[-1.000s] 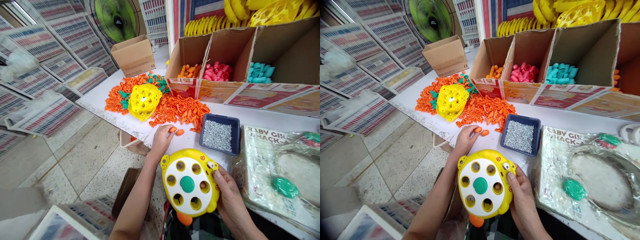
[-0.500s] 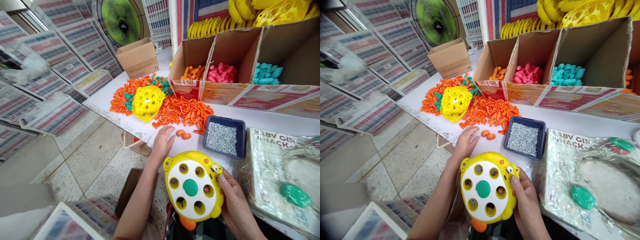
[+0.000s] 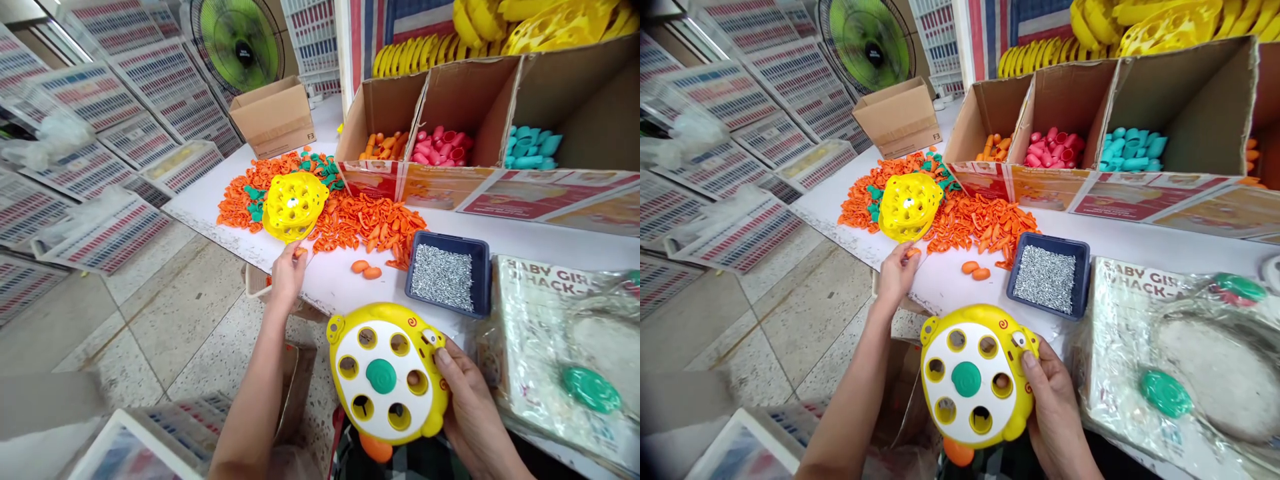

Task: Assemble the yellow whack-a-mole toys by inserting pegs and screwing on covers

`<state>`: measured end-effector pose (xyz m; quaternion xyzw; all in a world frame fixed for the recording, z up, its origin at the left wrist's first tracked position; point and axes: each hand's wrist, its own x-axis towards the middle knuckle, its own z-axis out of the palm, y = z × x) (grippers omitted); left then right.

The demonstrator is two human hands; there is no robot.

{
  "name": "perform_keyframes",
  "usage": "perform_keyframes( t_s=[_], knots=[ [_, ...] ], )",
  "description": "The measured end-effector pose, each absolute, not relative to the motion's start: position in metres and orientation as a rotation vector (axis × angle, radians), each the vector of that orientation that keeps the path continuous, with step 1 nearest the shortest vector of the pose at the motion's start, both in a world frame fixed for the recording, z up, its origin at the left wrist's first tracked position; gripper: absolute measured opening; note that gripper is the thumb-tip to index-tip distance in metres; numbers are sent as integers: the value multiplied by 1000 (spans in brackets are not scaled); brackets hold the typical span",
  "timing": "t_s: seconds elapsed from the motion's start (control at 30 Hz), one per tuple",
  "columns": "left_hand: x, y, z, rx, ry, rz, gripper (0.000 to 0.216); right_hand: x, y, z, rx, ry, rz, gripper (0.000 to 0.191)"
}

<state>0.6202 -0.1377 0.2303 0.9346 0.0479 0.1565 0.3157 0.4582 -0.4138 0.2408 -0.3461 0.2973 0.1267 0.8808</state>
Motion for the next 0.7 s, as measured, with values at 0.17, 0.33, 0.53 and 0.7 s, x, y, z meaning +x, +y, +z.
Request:
perform_keyframes(
  t_s=[0.17, 0.33, 0.53, 0.7],
  knots=[
    [603, -145, 234, 2343, 23, 232, 37, 458, -417, 234, -751, 611, 276, 44],
    [593, -165, 230, 2371, -114, 191, 29, 458, -416, 239, -739, 585, 283, 46],
    [592, -163, 229, 2531, -220, 277, 21, 459, -412, 248, -715, 607, 249, 41],
    [588, -162, 232, 2608, -266, 299, 31, 459, -413, 248, -726, 601, 259, 41]
  ],
)
